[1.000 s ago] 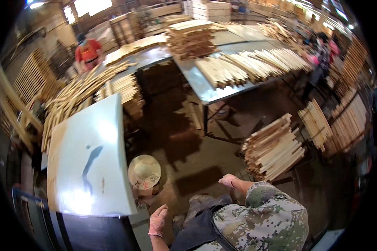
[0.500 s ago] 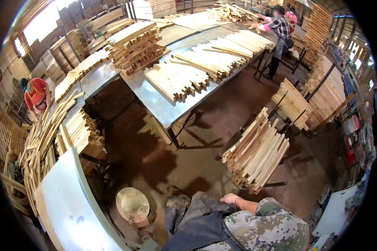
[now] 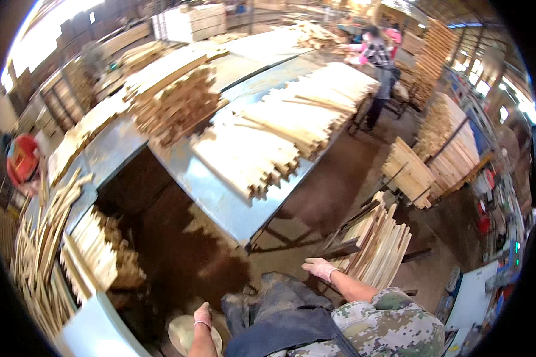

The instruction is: The person gathers small wooden slats from a metal table and places them onto a moving conveyor belt. They repeatedly pick up handfuls of the slats, align them, and feed them into the machine, while other workers are visible in the background.

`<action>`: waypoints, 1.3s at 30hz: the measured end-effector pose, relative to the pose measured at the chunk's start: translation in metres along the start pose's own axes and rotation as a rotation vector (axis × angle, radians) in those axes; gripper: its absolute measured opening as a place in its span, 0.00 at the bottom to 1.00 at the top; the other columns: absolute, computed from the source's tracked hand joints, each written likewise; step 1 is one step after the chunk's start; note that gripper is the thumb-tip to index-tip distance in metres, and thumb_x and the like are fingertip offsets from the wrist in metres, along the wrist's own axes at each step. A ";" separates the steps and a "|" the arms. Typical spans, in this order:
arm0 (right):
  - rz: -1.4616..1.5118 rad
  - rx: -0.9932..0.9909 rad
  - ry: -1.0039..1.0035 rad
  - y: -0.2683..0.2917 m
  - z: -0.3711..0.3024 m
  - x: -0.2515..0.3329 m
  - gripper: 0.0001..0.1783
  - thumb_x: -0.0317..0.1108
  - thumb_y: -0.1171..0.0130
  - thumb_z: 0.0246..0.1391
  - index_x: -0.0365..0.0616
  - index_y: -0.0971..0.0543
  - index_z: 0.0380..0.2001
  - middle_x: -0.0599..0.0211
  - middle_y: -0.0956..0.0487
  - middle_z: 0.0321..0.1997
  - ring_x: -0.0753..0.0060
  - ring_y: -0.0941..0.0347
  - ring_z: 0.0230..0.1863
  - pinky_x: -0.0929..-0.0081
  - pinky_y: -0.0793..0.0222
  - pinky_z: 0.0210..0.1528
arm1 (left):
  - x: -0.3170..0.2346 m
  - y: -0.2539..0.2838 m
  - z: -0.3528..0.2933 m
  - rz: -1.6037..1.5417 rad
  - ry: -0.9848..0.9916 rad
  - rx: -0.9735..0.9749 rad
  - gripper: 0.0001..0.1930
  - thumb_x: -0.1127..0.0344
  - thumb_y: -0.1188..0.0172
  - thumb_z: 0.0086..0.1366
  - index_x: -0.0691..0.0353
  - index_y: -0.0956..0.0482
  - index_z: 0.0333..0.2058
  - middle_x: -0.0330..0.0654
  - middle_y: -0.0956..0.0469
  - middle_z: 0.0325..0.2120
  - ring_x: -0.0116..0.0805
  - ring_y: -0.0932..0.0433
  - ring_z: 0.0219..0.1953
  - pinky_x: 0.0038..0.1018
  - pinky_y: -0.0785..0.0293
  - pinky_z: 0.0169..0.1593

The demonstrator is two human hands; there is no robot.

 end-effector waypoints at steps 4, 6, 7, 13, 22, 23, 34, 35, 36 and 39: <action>-0.027 0.067 0.074 0.049 0.054 0.078 0.43 0.59 0.42 0.67 0.38 0.28 0.74 0.50 0.29 0.78 0.51 0.36 0.80 0.63 0.41 0.79 | -0.154 -0.084 0.015 -0.093 -0.027 0.090 0.22 0.63 0.44 0.75 0.45 0.39 0.19 0.31 0.40 0.15 0.28 0.46 0.15 0.28 0.48 0.20; 0.081 0.065 0.039 0.075 0.097 0.088 0.43 0.57 0.39 0.67 0.39 0.29 0.75 0.50 0.29 0.79 0.50 0.37 0.81 0.62 0.42 0.80 | -0.199 -0.129 0.010 -0.105 -0.069 0.202 0.16 0.66 0.44 0.75 0.53 0.27 0.23 0.33 0.30 0.20 0.28 0.33 0.20 0.28 0.31 0.26; 0.084 0.050 0.062 0.091 0.121 0.106 0.43 0.57 0.39 0.67 0.38 0.30 0.75 0.50 0.29 0.79 0.50 0.36 0.81 0.62 0.42 0.80 | -0.201 -0.138 0.031 -0.095 -0.068 0.268 0.16 0.61 0.42 0.74 0.50 0.26 0.23 0.31 0.29 0.20 0.27 0.34 0.19 0.26 0.36 0.24; 0.025 -0.200 0.125 0.237 0.276 0.200 0.44 0.52 0.37 0.66 0.40 0.35 0.77 0.45 0.27 0.76 0.46 0.32 0.76 0.59 0.36 0.77 | -0.151 -0.188 0.034 -0.262 0.176 0.229 0.21 0.55 0.42 0.78 0.69 0.12 0.52 0.47 0.11 0.44 0.44 0.15 0.52 0.37 0.21 0.62; -0.466 -0.778 0.187 0.428 0.515 0.255 0.53 0.51 0.34 0.55 0.48 0.41 0.81 0.46 0.35 0.80 0.42 0.42 0.81 0.51 0.46 0.82 | -0.318 -0.329 -0.060 0.451 0.005 0.070 0.22 0.53 0.43 0.79 0.67 0.13 0.54 0.47 0.12 0.44 0.44 0.15 0.52 0.38 0.22 0.62; -0.468 -0.748 0.141 0.441 0.525 0.265 0.54 0.51 0.33 0.55 0.49 0.41 0.81 0.46 0.35 0.80 0.43 0.42 0.81 0.51 0.47 0.83 | -0.328 -0.335 -0.063 0.471 -0.005 0.054 0.22 0.53 0.44 0.79 0.67 0.13 0.54 0.47 0.12 0.44 0.44 0.15 0.52 0.38 0.22 0.63; -0.616 -0.254 0.241 0.429 0.538 0.288 0.52 0.51 0.31 0.54 0.47 0.37 0.80 0.45 0.30 0.77 0.44 0.34 0.76 0.51 0.37 0.76 | -0.374 -0.379 -0.012 0.324 -0.297 -0.014 0.17 0.58 0.39 0.72 0.63 0.21 0.26 0.31 0.25 0.24 0.27 0.26 0.28 0.29 0.30 0.33; -0.553 -0.234 0.269 0.421 0.536 0.283 0.51 0.51 0.30 0.54 0.45 0.35 0.78 0.43 0.28 0.75 0.44 0.32 0.74 0.51 0.35 0.75 | -0.403 -0.402 -0.030 0.378 -0.425 0.047 0.19 0.58 0.37 0.73 0.74 0.15 0.37 0.36 0.18 0.31 0.31 0.20 0.37 0.31 0.24 0.43; -0.472 -0.228 0.272 0.419 0.533 0.268 0.50 0.52 0.30 0.53 0.43 0.33 0.76 0.41 0.26 0.72 0.43 0.29 0.72 0.52 0.33 0.73 | -0.415 -0.424 -0.024 0.184 -0.412 0.075 0.23 0.58 0.36 0.75 0.78 0.15 0.52 0.45 0.13 0.44 0.33 0.17 0.48 0.31 0.22 0.57; -0.062 -0.020 0.229 0.373 0.462 0.285 0.44 0.52 0.28 0.55 0.38 0.26 0.70 0.43 0.19 0.64 0.50 0.22 0.63 0.57 0.28 0.67 | -0.436 -0.480 -0.045 0.091 -0.316 0.295 0.26 0.57 0.37 0.76 0.75 0.20 0.62 0.49 0.16 0.56 0.37 0.17 0.56 0.33 0.23 0.64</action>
Point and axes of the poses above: each hand's wrist, its own z-axis towards the middle knuckle, its own y-axis out of the back of the hand, x = y × z, the point moved 5 cm from there along z, towards the middle knuckle
